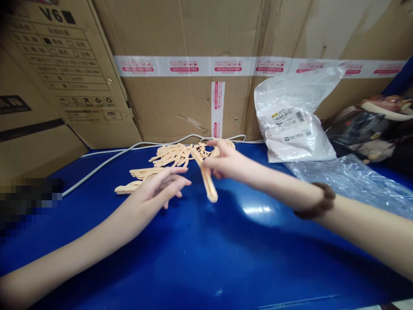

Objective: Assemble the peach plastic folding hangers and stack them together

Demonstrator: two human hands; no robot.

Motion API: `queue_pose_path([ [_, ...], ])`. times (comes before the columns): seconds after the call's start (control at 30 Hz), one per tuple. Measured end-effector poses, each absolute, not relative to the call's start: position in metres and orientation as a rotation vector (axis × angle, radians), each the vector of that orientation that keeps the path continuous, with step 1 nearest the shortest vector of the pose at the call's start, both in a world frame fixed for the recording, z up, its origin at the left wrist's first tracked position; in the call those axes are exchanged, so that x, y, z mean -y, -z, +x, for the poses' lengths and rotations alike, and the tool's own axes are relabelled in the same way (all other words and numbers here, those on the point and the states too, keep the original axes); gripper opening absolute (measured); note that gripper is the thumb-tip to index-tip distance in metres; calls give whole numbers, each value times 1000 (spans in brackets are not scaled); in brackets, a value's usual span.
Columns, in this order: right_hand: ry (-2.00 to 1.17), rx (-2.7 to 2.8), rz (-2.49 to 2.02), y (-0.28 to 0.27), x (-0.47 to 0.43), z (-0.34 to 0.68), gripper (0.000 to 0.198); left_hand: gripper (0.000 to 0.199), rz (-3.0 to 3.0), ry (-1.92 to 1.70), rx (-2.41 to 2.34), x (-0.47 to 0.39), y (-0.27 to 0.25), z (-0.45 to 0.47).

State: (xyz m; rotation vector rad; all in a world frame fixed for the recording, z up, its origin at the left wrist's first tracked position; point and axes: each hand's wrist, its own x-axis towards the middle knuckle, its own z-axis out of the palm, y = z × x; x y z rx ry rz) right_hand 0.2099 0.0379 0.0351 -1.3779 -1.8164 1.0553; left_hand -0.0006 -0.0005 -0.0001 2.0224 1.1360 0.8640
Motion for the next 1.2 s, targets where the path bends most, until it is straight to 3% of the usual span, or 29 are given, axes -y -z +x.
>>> queue_pose_path([
  [0.07,-1200,1766,-1162,-24,-10,193,82,45,1840,-858,-1141,-1,-3,-1],
  [0.17,-1262,1712,-998,-12,17,176,87,40,1751,-790,-1145,-3,-7,0],
  [0.4,-1146,1846,-948,-5,19,169,79,28,1659,-789,-1027,0,-11,3],
  [0.53,-707,2081,-977,-13,-20,183,47,24,1585,-813,-1011,-3,-9,2],
  [0.63,217,2419,-1183,-25,-69,201,24,24,1444,-784,-1024,-3,-9,3],
  [0.67,340,2462,-1189,-29,-85,206,22,24,1404,-771,-1027,-3,-9,3],
  [0.93,775,2811,-935,-36,-158,208,19,23,1317,-738,-977,-5,-8,3],
  [1.2,881,2954,-750,-28,-171,202,22,26,1461,-634,-962,-5,-4,1],
])
